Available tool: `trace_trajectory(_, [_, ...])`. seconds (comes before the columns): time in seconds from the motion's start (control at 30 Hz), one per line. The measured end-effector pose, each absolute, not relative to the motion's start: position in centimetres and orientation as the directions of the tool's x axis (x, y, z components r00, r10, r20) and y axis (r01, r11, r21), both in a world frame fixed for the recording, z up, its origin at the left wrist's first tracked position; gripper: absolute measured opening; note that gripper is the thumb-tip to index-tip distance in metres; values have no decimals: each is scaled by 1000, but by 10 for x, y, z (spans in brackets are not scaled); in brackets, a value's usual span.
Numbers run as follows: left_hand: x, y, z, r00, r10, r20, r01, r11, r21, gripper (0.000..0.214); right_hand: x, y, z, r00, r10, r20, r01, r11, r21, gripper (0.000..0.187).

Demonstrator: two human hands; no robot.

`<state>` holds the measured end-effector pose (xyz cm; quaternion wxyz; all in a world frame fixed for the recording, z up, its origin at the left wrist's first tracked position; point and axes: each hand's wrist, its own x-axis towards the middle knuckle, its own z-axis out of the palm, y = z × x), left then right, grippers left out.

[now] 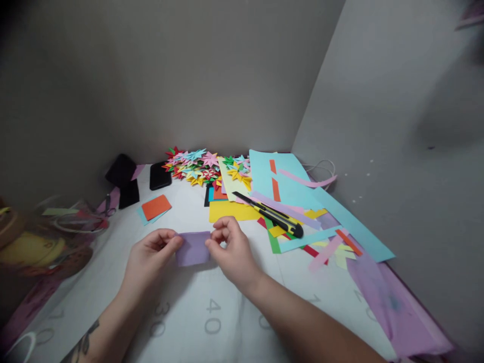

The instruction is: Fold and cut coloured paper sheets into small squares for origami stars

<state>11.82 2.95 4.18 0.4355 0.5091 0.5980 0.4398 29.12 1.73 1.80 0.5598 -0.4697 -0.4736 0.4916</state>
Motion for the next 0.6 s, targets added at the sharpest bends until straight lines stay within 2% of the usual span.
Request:
trace_trajectory(0.23, [117,28,39,-42,999,-1,378,17,926,24,290,20,17,86,995,60,-160,73,-984,28])
trace_trajectory(0.37, [120,30,36,7,1000,2,316,-4,949,17,292,23,16,114,991,69,-153,86,-984,28])
trace_trajectory(0.47, [122,31,33,38,999,7,228,-16,974,19,292,24,16,131,989,75,-159,95,-983,28])
trace_trajectory(0.6, [120,31,32,94,996,-6,286,-21,958,17,292,24,15,140,988,72,-165,95,-982,28])
